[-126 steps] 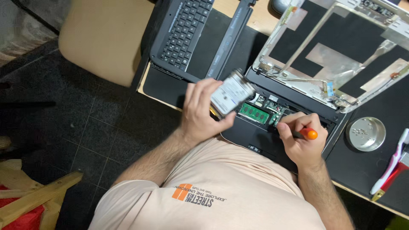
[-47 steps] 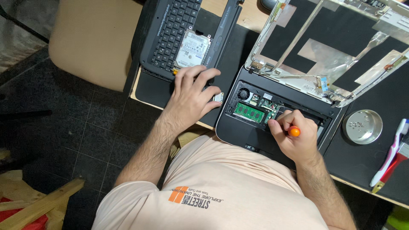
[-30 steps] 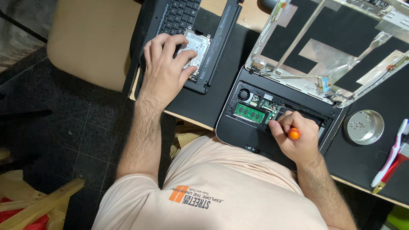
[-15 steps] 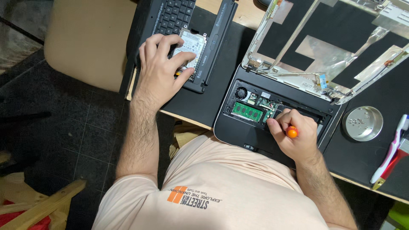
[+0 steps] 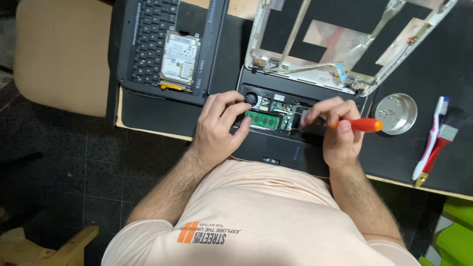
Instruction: The person disassembles a laptop by removing screws from the bottom case using a screwdriver. They then lift the case to expose the internal components, including the motherboard and cooling fan, and continue to remove additional screws from the internal assembly.
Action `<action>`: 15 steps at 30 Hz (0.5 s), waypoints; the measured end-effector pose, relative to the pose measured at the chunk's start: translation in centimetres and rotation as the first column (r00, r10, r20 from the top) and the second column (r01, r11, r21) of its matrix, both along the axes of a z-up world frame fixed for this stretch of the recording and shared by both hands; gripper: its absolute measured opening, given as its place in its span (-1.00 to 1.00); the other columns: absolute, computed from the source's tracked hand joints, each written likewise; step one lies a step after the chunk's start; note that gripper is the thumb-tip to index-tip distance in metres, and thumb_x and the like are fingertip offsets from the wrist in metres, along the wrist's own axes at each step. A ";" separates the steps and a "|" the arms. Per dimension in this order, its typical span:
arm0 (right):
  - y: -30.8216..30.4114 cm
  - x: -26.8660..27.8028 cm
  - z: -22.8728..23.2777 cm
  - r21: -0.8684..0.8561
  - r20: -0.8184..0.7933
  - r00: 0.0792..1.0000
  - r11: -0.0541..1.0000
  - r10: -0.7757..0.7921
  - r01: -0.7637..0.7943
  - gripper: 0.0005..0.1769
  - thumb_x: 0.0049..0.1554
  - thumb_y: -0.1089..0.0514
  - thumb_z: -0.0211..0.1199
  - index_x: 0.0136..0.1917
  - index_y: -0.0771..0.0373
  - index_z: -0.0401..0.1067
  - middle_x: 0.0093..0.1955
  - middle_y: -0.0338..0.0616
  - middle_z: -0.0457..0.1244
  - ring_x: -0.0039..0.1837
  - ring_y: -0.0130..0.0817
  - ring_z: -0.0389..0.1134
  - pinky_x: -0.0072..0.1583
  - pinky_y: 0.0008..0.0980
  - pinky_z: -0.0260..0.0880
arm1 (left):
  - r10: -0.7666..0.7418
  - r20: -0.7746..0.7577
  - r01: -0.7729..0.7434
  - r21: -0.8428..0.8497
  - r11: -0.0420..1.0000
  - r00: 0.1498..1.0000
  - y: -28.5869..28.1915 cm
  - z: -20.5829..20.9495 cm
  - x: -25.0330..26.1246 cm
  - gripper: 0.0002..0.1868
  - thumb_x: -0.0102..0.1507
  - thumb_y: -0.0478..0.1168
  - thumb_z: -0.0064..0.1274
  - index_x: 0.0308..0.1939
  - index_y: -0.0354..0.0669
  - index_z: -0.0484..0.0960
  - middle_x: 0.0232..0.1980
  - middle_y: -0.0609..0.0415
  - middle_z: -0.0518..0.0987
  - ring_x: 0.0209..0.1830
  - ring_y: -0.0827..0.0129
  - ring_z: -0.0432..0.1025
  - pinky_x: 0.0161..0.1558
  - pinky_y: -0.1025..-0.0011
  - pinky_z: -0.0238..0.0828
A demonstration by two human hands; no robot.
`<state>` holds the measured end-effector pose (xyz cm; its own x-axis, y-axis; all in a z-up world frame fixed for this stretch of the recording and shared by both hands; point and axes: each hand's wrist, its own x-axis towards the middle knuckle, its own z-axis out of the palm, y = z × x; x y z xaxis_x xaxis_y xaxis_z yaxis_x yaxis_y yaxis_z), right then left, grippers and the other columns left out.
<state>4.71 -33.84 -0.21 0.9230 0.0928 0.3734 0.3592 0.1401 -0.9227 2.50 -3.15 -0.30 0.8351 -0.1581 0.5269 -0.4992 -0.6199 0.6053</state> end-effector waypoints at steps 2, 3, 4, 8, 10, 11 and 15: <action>-0.6 0.5 -1.3 -0.060 0.044 0.998 0.997 -0.040 0.043 -0.47 0.71 -0.23 -0.13 -0.02 0.09 0.26 -0.07 0.07 0.33 -0.05 -0.15 0.43 0.10 -0.23 0.48 | -0.004 -0.029 0.004 -0.009 1.000 1.000 -0.3 0.1 0.1 -0.62 0.46 -0.30 0.42 0.37 -0.05 0.78 0.35 -0.03 0.66 0.22 -0.05 0.63 0.31 -0.08 0.66; -0.8 0.7 -2.0 -0.116 0.089 0.993 0.990 -0.072 0.082 -0.43 0.72 -0.26 -0.18 0.01 0.09 0.30 -0.04 -0.08 0.25 -0.01 -0.29 0.32 0.13 -0.29 0.37 | -0.002 -0.058 0.001 -0.015 1.000 0.998 -0.4 0.2 0.1 -0.54 0.46 -0.34 0.39 0.45 -0.10 0.71 0.41 -0.12 0.60 0.29 -0.16 0.60 0.32 -0.17 0.63; -0.8 0.6 -1.7 -0.116 0.088 0.993 0.989 -0.077 0.087 -0.43 0.72 -0.26 -0.18 0.01 0.09 0.30 -0.04 -0.08 0.25 -0.01 -0.29 0.32 0.13 -0.29 0.37 | -0.007 -0.059 0.006 -0.015 1.000 0.998 -0.5 0.3 0.3 -0.54 0.46 -0.34 0.39 0.45 -0.10 0.71 0.41 -0.12 0.60 0.29 -0.16 0.60 0.32 -0.17 0.63; -0.4 0.1 -1.0 -0.191 -0.070 0.997 0.980 0.044 -0.056 -0.81 0.57 0.26 0.32 0.07 0.28 0.40 -0.04 0.05 0.35 -0.17 -0.30 0.43 -0.05 -0.31 0.49 | 0.013 -0.115 -0.015 -0.015 1.000 0.993 -0.6 0.5 0.7 -0.46 0.39 -0.44 0.36 0.45 -0.11 0.68 0.46 -0.13 0.55 0.31 -0.18 0.61 0.33 -0.16 0.65; -0.1 -0.1 -0.4 -0.230 -0.131 0.990 0.970 0.049 -0.079 -0.82 0.48 0.37 0.46 0.10 0.33 0.44 0.00 0.12 0.41 -0.13 -0.31 0.47 -0.04 -0.29 0.54 | 0.016 -0.132 -0.018 -0.014 1.000 0.991 -0.7 0.6 0.8 -0.45 0.38 -0.46 0.35 0.45 -0.11 0.68 0.47 -0.14 0.54 0.32 -0.18 0.60 0.33 -0.16 0.66; 0.0 -0.1 0.0 -0.288 -0.150 0.988 0.954 0.042 -0.084 -0.81 0.46 0.35 0.50 0.09 0.32 0.47 0.02 0.11 0.47 -0.11 -0.28 0.52 0.01 -0.26 0.56 | 0.017 -0.144 -0.019 -0.013 1.000 0.989 -0.7 0.6 0.8 -0.44 0.37 -0.47 0.35 0.45 -0.12 0.68 0.47 -0.14 0.53 0.32 -0.18 0.59 0.33 -0.17 0.67; 0.3 -0.3 0.5 -0.415 -0.160 0.987 0.906 0.024 -0.089 -0.77 0.40 0.33 0.60 0.11 0.24 0.53 0.11 0.09 0.59 0.04 -0.10 0.64 0.19 -0.03 0.61 | 0.019 -0.169 -0.023 -0.024 0.999 0.985 -0.8 0.7 0.9 -0.43 0.35 -0.48 0.37 0.44 -0.14 0.68 0.46 -0.15 0.52 0.32 -0.22 0.59 0.32 -0.18 0.69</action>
